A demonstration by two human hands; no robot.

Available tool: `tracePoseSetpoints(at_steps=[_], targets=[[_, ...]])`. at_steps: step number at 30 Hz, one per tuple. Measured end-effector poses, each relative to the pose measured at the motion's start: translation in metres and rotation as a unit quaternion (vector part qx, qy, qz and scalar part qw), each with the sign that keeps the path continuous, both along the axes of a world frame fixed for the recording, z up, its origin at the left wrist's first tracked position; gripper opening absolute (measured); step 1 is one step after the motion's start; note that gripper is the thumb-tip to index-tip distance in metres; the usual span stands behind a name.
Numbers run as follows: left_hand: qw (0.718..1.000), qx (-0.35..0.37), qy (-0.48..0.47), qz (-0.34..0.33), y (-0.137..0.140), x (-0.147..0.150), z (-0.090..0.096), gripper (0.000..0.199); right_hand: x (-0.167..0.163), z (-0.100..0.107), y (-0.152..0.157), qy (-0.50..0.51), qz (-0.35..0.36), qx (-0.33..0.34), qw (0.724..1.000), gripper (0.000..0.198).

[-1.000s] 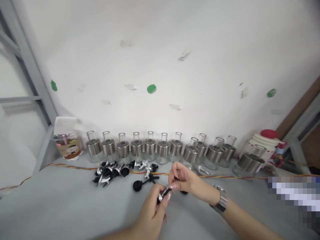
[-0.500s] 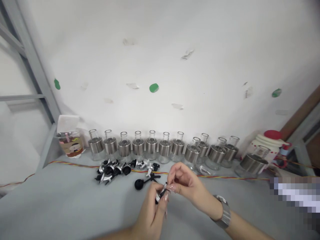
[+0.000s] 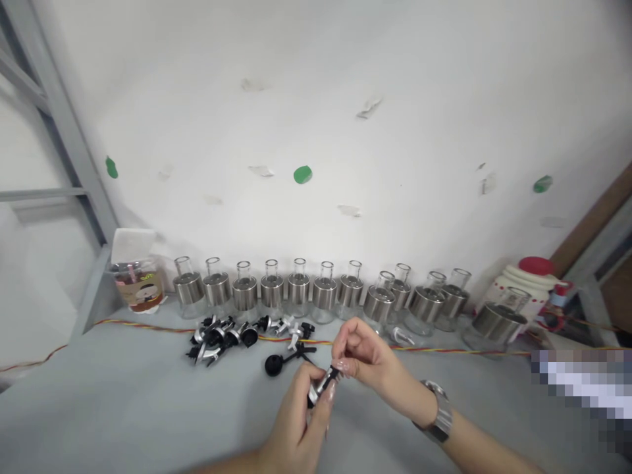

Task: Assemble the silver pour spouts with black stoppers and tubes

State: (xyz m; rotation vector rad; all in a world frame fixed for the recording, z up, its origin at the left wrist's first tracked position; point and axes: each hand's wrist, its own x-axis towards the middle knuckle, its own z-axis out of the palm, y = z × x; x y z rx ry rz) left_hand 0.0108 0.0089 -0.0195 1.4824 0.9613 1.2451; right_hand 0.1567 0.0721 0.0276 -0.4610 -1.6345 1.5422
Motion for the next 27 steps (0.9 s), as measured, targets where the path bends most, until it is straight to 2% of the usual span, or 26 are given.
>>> tracePoseSetpoints(at_steps=[4, 13, 22, 27], targets=[[0.999, -0.019, -0.004, -0.026, 0.0009, -0.0003, -0.0010, 0.026, -0.0002, 0.0034, -0.0015, 0.002, 0.030, 0.003, 1.000, 0.021], [0.998, -0.055, -0.007, -0.023, 0.0002, 0.0030, -0.0008, 0.029, 0.0015, 0.0046, 0.0002, -0.004, 0.060, -0.011, 0.998, 0.022], [1.000, 0.010, -0.012, -0.007, -0.0034, 0.0023, 0.0013, 0.021, 0.0022, 0.0077, 0.0005, 0.000, 0.062, -0.014, 0.998, 0.027], [1.000, 0.010, -0.014, 0.002, -0.0034, 0.0024, 0.0005, 0.021, 0.0025, 0.0070, 0.0003, -0.002, 0.078, -0.015, 0.997, 0.029]])
